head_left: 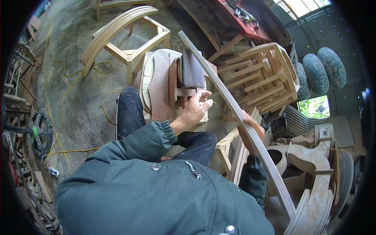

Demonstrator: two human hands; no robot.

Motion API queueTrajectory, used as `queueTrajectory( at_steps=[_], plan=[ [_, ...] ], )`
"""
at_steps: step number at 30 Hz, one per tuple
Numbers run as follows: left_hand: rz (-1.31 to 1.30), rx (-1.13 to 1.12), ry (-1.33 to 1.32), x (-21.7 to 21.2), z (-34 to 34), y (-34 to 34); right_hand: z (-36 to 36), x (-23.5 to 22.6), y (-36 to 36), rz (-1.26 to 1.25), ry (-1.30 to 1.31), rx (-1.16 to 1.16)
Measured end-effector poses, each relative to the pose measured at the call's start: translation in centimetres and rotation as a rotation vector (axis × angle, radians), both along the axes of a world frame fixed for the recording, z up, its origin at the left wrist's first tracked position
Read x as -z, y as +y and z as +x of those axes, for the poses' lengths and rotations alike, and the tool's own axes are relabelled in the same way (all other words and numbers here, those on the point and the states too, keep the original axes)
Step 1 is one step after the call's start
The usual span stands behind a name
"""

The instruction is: Sanding curved wooden chair components using a motorized sanding machine.

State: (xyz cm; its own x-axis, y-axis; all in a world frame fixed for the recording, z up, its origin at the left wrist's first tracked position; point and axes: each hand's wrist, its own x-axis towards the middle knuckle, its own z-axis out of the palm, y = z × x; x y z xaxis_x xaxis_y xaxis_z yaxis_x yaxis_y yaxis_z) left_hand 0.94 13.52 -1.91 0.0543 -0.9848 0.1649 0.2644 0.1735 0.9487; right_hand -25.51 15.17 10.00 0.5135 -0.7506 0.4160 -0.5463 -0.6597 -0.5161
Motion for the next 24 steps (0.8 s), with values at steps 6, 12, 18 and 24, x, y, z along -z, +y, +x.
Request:
queueTrajectory(
  at_steps=[6,12,18,24],
  plan=[
    [0.278,0.273,0.237,-0.9,-3.9,3.1,-2.7,-3.2,11.5,0.005,-0.124,0.079],
    [0.343,0.364,0.275,-1.2,-2.9,3.5,-0.9,-1.5,4.6,-0.151,0.051,0.084],
    [0.475,0.447,0.518,-4.6,0.9,3.5,8.3,3.3,-11.9,-0.052,-0.051,-0.130],
    [0.501,0.491,0.710,-6.8,2.8,-0.8,17.5,10.0,-24.5,-0.197,-0.069,-0.190]
  ],
)
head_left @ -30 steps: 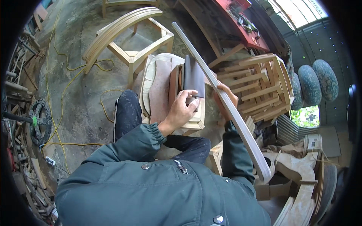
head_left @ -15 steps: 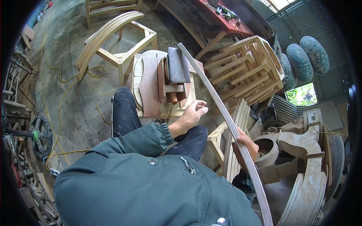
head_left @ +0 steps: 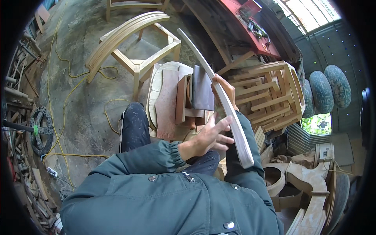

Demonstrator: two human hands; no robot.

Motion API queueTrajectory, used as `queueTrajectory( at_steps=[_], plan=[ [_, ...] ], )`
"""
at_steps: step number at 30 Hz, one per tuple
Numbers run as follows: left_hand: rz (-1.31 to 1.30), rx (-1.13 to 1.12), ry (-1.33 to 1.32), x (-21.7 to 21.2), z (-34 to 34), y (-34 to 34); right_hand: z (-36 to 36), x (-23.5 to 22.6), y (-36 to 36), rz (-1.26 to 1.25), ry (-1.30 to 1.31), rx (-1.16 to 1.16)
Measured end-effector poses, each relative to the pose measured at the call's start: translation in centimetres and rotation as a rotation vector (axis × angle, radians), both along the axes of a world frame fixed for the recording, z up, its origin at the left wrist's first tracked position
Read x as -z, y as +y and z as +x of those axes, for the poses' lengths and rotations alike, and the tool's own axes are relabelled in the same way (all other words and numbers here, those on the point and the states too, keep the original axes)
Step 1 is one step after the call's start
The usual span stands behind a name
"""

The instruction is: Sanding curved wooden chair components using a motorized sanding machine.

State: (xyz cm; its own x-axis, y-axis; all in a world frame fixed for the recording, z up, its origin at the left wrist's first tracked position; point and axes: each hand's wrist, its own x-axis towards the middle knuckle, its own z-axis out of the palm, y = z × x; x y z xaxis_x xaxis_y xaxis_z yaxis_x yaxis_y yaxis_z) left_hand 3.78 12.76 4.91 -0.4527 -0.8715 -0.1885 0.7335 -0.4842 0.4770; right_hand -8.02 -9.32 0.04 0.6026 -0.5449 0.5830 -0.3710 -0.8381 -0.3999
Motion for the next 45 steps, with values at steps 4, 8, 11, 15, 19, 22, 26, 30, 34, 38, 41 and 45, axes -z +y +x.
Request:
queueTrajectory(
  at_steps=[4,8,11,15,19,22,26,30,34,38,41,45],
  plan=[
    [-0.041,-0.159,0.156,0.0,1.1,-4.6,2.1,2.0,-2.3,0.186,-0.046,0.078],
    [0.106,-0.194,0.196,0.3,0.5,-5.3,1.2,0.5,-3.1,0.081,0.160,-0.051],
    [0.159,-0.207,0.076,-0.2,-0.5,-4.7,-1.9,-1.8,-2.6,0.999,0.039,0.039],
    [0.165,-0.223,-0.051,0.0,-4.9,-1.3,-0.1,-5.7,2.7,1.432,-0.203,0.267],
    [0.159,-0.077,-0.143,0.5,-8.6,4.5,-1.4,-4.8,9.4,1.289,0.050,0.374],
    [-0.037,0.292,-0.297,0.0,-7.3,9.2,-6.7,-5.7,16.2,1.222,0.014,0.375],
    [0.066,0.036,-0.445,5.7,-8.9,8.5,-12.6,-9.4,28.6,1.344,0.015,0.557],
    [0.088,0.005,-0.529,7.1,-9.0,5.3,-17.0,-10.9,40.2,1.484,-0.063,0.659],
    [0.142,0.147,-0.331,4.6,-9.8,5.6,-18.9,-10.9,46.7,1.114,0.082,0.705],
    [0.212,0.099,-0.172,6.6,-11.7,4.9,-18.5,-11.6,47.0,1.021,0.077,0.653],
    [0.170,0.088,-0.082,8.0,-11.1,2.8,-16.7,-10.7,45.0,1.244,-0.156,0.702],
    [0.167,0.051,-0.177,7.7,-8.0,0.4,-14.9,-8.1,40.6,1.064,0.019,0.810]
  ],
)
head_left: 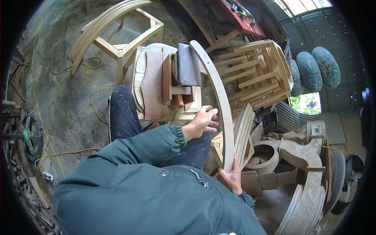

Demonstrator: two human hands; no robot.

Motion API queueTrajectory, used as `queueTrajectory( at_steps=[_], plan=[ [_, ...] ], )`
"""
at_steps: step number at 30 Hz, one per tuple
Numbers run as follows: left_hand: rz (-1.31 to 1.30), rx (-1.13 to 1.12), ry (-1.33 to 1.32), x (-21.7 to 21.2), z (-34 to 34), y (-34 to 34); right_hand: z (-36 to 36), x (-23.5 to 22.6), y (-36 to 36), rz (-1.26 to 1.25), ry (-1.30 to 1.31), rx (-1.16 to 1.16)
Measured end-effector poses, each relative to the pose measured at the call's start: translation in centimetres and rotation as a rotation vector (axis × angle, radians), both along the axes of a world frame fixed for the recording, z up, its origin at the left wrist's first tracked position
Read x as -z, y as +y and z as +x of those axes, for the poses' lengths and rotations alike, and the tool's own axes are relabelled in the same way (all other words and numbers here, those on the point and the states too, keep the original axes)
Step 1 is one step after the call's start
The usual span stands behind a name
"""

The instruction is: Sanding curved wooden chair components using a motorized sanding machine.

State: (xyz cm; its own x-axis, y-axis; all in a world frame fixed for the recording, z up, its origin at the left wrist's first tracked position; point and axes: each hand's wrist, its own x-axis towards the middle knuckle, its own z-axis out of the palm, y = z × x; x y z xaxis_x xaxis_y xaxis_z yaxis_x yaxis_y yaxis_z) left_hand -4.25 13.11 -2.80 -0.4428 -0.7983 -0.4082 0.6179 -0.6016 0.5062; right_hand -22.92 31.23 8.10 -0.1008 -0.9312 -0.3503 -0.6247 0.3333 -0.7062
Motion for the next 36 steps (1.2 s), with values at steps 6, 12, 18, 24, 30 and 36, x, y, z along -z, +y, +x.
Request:
queueTrajectory(
  at_steps=[6,12,18,24,30,36],
  plan=[
    [0.061,-0.098,0.052,2.3,5.1,-0.4,2.9,2.9,-9.8,-0.237,0.450,-0.247],
    [0.093,-0.159,0.093,4.0,8.0,0.2,8.0,6.9,-25.7,-0.390,0.503,-0.481],
    [0.088,-0.220,0.036,4.4,9.8,-0.3,15.3,7.0,-38.7,-0.334,0.384,-0.510],
    [0.036,-0.264,0.017,3.4,9.7,0.6,14.2,7.1,-36.0,-0.301,0.369,-0.461],
    [0.006,-0.144,0.015,1.7,7.2,2.9,4.3,6.4,-18.0,-0.415,0.320,-0.413],
    [-0.006,0.021,-0.002,2.6,3.9,4.7,0.1,2.1,1.0,0.039,0.105,0.070]
  ],
)
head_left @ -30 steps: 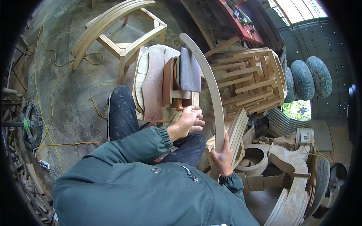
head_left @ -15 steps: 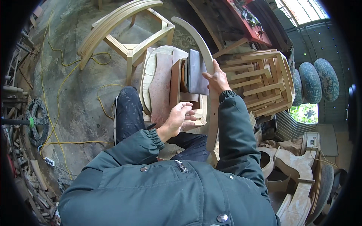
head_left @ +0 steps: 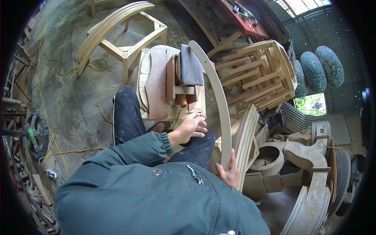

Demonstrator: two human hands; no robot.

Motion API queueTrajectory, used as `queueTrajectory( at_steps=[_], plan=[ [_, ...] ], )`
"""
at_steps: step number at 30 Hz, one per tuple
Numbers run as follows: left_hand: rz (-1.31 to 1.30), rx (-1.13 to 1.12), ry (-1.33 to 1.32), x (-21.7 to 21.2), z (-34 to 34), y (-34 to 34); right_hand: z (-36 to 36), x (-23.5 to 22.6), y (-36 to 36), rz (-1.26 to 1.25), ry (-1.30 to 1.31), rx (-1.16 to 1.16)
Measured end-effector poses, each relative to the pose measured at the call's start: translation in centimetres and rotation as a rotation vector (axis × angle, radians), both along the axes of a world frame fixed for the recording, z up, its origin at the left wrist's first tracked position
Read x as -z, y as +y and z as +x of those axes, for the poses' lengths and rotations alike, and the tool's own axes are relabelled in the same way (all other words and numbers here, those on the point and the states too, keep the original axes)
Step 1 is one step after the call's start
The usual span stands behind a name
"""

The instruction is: Sanding curved wooden chair components using a motorized sanding machine.

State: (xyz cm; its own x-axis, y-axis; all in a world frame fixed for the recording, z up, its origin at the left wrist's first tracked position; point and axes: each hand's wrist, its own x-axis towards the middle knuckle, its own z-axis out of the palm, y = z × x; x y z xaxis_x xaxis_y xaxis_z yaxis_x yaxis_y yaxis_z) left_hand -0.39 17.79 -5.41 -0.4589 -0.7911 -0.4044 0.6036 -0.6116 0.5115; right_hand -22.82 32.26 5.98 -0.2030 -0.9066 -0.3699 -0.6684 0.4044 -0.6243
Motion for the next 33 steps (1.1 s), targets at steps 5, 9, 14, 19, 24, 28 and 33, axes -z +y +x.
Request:
queueTrajectory(
  at_steps=[5,9,14,19,24,28,33],
  plan=[
    [0.009,0.067,-0.026,0.1,-1.1,1.3,-2.8,2.0,2.6,-0.237,-0.025,-0.189],
    [-0.010,0.069,0.015,-0.2,-0.2,1.1,-0.5,1.7,-3.1,-0.230,-0.110,-0.146],
    [0.036,-0.061,0.019,0.6,4.2,-0.7,4.9,1.9,-16.5,-0.151,-0.306,-0.292],
    [0.102,-0.245,0.045,4.2,8.6,-1.7,12.6,3.5,-31.5,-0.029,-0.344,-0.364],
    [0.163,-0.373,0.014,5.9,11.8,-2.4,19.2,5.0,-44.2,0.076,-0.389,-0.378],
    [0.177,-0.436,0.033,7.2,12.5,-2.5,22.6,6.0,-48.3,0.013,-0.367,-0.354],
    [0.157,-0.422,0.017,6.8,12.2,-2.1,21.4,5.5,-45.7,-0.016,-0.306,-0.359]
  ],
)
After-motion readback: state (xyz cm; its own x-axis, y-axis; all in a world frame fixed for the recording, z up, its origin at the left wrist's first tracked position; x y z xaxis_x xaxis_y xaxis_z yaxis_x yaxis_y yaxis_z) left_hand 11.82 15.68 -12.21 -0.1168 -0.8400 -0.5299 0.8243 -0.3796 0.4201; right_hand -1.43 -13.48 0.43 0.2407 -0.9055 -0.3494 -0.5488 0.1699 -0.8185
